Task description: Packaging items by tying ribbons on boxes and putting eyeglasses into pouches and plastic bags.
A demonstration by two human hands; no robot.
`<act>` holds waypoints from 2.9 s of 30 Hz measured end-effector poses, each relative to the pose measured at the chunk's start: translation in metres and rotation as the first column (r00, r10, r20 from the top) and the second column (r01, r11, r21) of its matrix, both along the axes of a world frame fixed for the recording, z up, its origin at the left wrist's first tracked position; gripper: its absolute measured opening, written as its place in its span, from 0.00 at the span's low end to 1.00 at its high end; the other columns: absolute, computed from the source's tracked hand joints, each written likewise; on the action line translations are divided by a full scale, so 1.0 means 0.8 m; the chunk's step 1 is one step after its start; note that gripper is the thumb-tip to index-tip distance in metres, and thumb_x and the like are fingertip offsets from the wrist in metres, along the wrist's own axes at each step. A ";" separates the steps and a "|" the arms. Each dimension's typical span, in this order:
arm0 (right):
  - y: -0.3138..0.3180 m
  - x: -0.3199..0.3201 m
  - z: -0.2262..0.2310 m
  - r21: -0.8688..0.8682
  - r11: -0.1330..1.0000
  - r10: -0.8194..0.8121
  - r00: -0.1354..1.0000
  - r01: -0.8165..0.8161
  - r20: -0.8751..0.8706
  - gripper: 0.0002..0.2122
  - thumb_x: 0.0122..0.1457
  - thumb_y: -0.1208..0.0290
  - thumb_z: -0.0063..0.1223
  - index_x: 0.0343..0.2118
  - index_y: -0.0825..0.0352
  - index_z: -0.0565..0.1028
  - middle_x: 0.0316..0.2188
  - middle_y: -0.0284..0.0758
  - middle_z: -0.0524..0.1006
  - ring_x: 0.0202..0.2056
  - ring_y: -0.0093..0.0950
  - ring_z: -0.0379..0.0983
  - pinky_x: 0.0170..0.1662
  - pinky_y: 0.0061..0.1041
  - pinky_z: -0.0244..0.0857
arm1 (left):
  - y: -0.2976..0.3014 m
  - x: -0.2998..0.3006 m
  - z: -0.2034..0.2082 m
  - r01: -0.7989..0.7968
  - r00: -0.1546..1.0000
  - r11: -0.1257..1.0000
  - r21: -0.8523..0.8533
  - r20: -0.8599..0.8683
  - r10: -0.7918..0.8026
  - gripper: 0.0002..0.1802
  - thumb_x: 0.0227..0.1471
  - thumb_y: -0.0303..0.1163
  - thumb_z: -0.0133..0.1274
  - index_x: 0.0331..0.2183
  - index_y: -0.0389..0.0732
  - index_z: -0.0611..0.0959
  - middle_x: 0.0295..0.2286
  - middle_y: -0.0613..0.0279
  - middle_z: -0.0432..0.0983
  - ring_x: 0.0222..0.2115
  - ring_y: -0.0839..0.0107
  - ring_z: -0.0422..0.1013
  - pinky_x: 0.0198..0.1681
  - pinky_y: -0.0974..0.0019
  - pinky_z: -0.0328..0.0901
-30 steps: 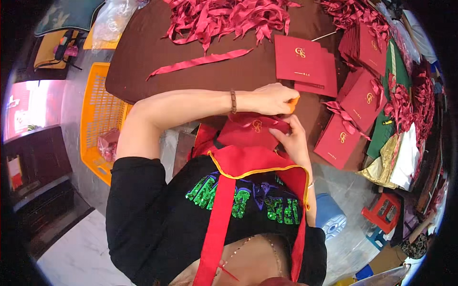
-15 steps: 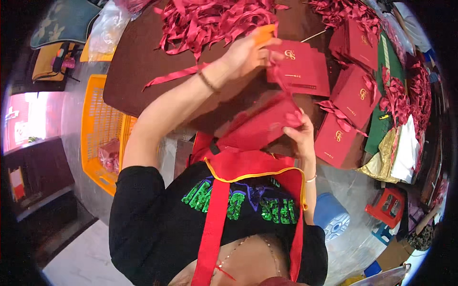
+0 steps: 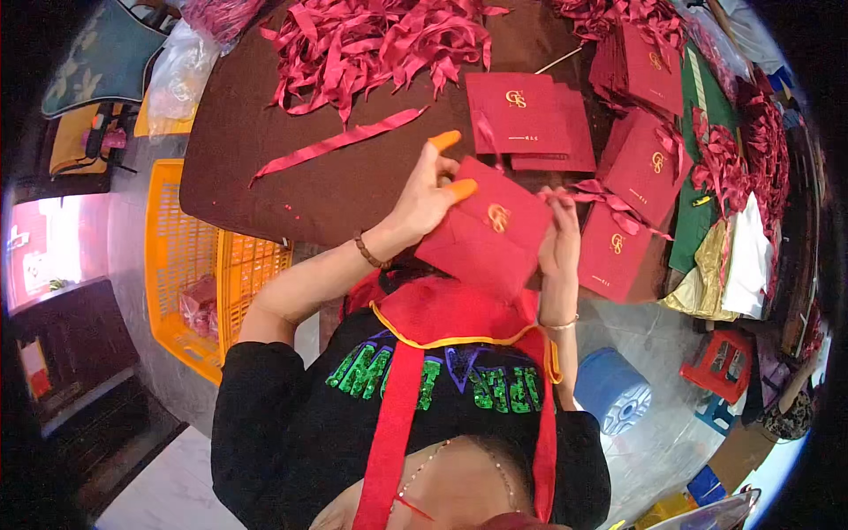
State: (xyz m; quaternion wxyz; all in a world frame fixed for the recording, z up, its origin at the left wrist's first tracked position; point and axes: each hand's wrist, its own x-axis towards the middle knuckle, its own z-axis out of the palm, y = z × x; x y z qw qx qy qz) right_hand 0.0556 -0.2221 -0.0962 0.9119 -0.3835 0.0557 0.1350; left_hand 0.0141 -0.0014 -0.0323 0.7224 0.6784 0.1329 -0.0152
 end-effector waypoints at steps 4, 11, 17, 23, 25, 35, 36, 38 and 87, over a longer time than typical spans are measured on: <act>-0.010 -0.015 0.036 -0.263 0.952 -0.182 0.981 0.159 -0.064 0.11 0.58 0.76 0.43 0.45 0.70 0.65 0.43 0.40 0.69 0.49 0.34 0.65 0.56 0.32 0.57 | 0.026 -0.019 -0.039 -0.027 0.999 0.981 0.194 0.048 0.018 0.34 0.46 0.25 0.53 0.53 0.40 0.56 0.30 0.58 0.69 0.25 0.74 0.66 0.30 0.71 0.62; 0.019 -0.023 0.061 -0.545 0.838 0.101 0.988 -0.020 0.119 0.09 0.58 0.76 0.46 0.42 0.67 0.68 0.32 0.33 0.74 0.26 0.16 0.68 0.27 0.12 0.61 | 0.038 -0.038 -0.031 0.093 0.995 0.862 0.498 -0.029 -0.090 0.25 0.49 0.27 0.52 0.49 0.37 0.65 0.37 0.56 0.70 0.31 0.73 0.68 0.36 0.71 0.64; 0.056 -0.020 0.092 -0.596 0.781 0.296 0.951 -0.184 0.094 0.06 0.56 0.75 0.49 0.37 0.65 0.72 0.27 0.28 0.75 0.19 0.11 0.62 0.20 0.10 0.54 | 0.105 -0.044 -0.021 -0.158 0.981 0.756 0.635 0.185 0.050 0.12 0.50 0.27 0.49 0.39 0.37 0.76 0.29 0.62 0.73 0.27 0.76 0.67 0.32 0.74 0.62; 0.035 -0.007 0.120 -0.534 0.846 0.135 0.958 0.022 0.254 0.03 0.57 0.74 0.48 0.32 0.66 0.71 0.24 0.30 0.71 0.20 0.16 0.62 0.21 0.14 0.56 | 0.147 -0.066 -0.004 -0.244 0.968 0.860 0.448 0.062 0.242 0.10 0.52 0.27 0.47 0.38 0.37 0.77 0.24 0.71 0.70 0.21 0.85 0.62 0.23 0.80 0.58; 0.015 -0.001 0.168 -0.597 0.739 0.154 0.785 0.311 0.600 0.06 0.59 0.70 0.44 0.33 0.67 0.71 0.26 0.33 0.70 0.24 0.22 0.63 0.26 0.17 0.59 | 0.149 -0.065 0.006 -0.255 0.962 0.871 0.420 0.020 0.272 0.10 0.52 0.28 0.47 0.38 0.38 0.77 0.23 0.71 0.70 0.20 0.85 0.62 0.22 0.81 0.58; -0.142 0.001 0.327 0.170 0.870 -0.218 0.051 0.462 0.975 0.15 0.49 0.50 0.45 0.21 0.57 0.71 0.21 0.24 0.67 0.24 0.21 0.58 0.30 0.24 0.47 | 0.120 -0.087 0.183 -0.404 0.393 0.906 0.126 0.918 0.048 0.19 0.53 0.43 0.42 0.41 0.42 0.72 0.29 0.65 0.72 0.26 0.73 0.65 0.31 0.65 0.61; -0.152 -0.001 0.332 0.172 0.886 -0.225 0.075 0.431 0.972 0.15 0.49 0.50 0.45 0.21 0.57 0.71 0.21 0.24 0.67 0.24 0.21 0.59 0.30 0.24 0.48 | 0.145 -0.115 0.213 -0.460 0.317 0.784 0.416 0.902 -0.293 0.22 0.53 0.49 0.42 0.46 0.49 0.70 0.32 0.68 0.72 0.30 0.72 0.64 0.36 0.59 0.59; -0.167 0.002 0.321 0.162 0.876 -0.225 0.087 0.454 0.970 0.15 0.50 0.50 0.45 0.21 0.58 0.71 0.20 0.25 0.67 0.24 0.21 0.59 0.29 0.25 0.48 | 0.108 -0.104 0.259 -0.593 0.295 0.672 0.444 0.896 -0.332 0.20 0.49 0.59 0.45 0.39 0.61 0.76 0.30 0.87 0.70 0.26 0.85 0.60 0.32 0.68 0.55; 0.017 -0.010 0.117 -0.687 0.682 0.509 0.838 -0.252 0.198 0.02 0.50 0.80 0.54 0.27 0.71 0.76 0.28 0.33 0.75 0.29 0.20 0.69 0.35 0.19 0.62 | 0.049 -0.034 0.060 0.261 0.949 0.956 -0.134 0.216 -0.229 0.11 0.52 0.27 0.46 0.37 0.33 0.76 0.39 0.59 0.72 0.22 0.77 0.71 0.26 0.76 0.64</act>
